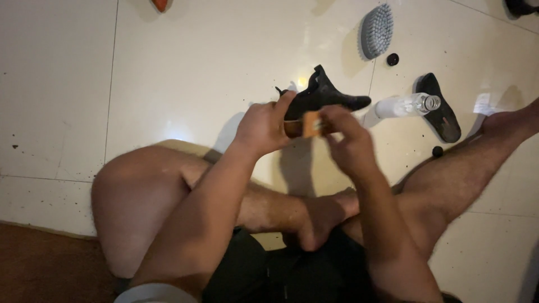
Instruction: The person sits on the floor and scrubs the sole of a black sneaker using a brush and cleaning solution. They apply liquid to the brush and repeatedly scrub the shoe's sole, focusing on the white and orange sections.
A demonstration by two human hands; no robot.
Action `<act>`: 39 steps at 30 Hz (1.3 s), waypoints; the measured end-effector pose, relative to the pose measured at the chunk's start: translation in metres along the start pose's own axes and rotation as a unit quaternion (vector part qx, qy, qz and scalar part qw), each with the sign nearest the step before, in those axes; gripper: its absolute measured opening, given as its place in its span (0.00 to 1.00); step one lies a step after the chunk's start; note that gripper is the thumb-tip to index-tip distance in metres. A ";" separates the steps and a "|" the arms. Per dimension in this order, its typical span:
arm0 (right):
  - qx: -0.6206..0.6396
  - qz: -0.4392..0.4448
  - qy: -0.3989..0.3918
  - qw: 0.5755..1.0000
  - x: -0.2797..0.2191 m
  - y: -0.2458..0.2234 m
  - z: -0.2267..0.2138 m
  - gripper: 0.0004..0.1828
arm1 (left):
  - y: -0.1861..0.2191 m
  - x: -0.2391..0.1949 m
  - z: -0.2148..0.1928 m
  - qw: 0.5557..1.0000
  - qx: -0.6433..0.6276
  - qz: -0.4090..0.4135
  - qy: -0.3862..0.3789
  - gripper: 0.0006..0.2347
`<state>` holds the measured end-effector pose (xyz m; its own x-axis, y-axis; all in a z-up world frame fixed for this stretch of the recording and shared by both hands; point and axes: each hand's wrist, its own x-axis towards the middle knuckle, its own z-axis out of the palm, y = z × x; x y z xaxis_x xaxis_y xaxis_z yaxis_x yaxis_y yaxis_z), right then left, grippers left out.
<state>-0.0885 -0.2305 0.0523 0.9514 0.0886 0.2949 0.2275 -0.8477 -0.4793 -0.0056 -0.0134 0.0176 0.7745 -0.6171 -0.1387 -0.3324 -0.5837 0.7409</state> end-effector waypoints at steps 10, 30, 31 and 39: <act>0.021 0.058 -0.078 0.995 0.003 -0.001 -0.024 0.30 | 0.021 -0.034 -0.025 0.997 0.076 -0.003 0.033 0.38; 0.011 0.096 -0.090 0.991 -0.001 -0.017 -0.005 0.13 | 0.017 -0.035 -0.024 0.996 0.038 -0.019 0.077 0.35; 0.038 0.089 -0.089 0.991 -0.003 -0.030 0.004 0.21 | 0.011 -0.035 -0.022 0.996 0.062 -0.023 0.053 0.37; -0.023 0.050 -0.100 0.993 0.001 0.029 -0.005 0.13 | 0.015 -0.033 -0.030 0.997 0.054 -0.038 0.040 0.35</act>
<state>-0.0819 -0.2577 0.0433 0.9921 0.1007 0.0755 0.1242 -0.8804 -0.4577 -0.0200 0.0140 0.0528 0.8386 -0.5274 -0.1366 -0.3234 -0.6837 0.6542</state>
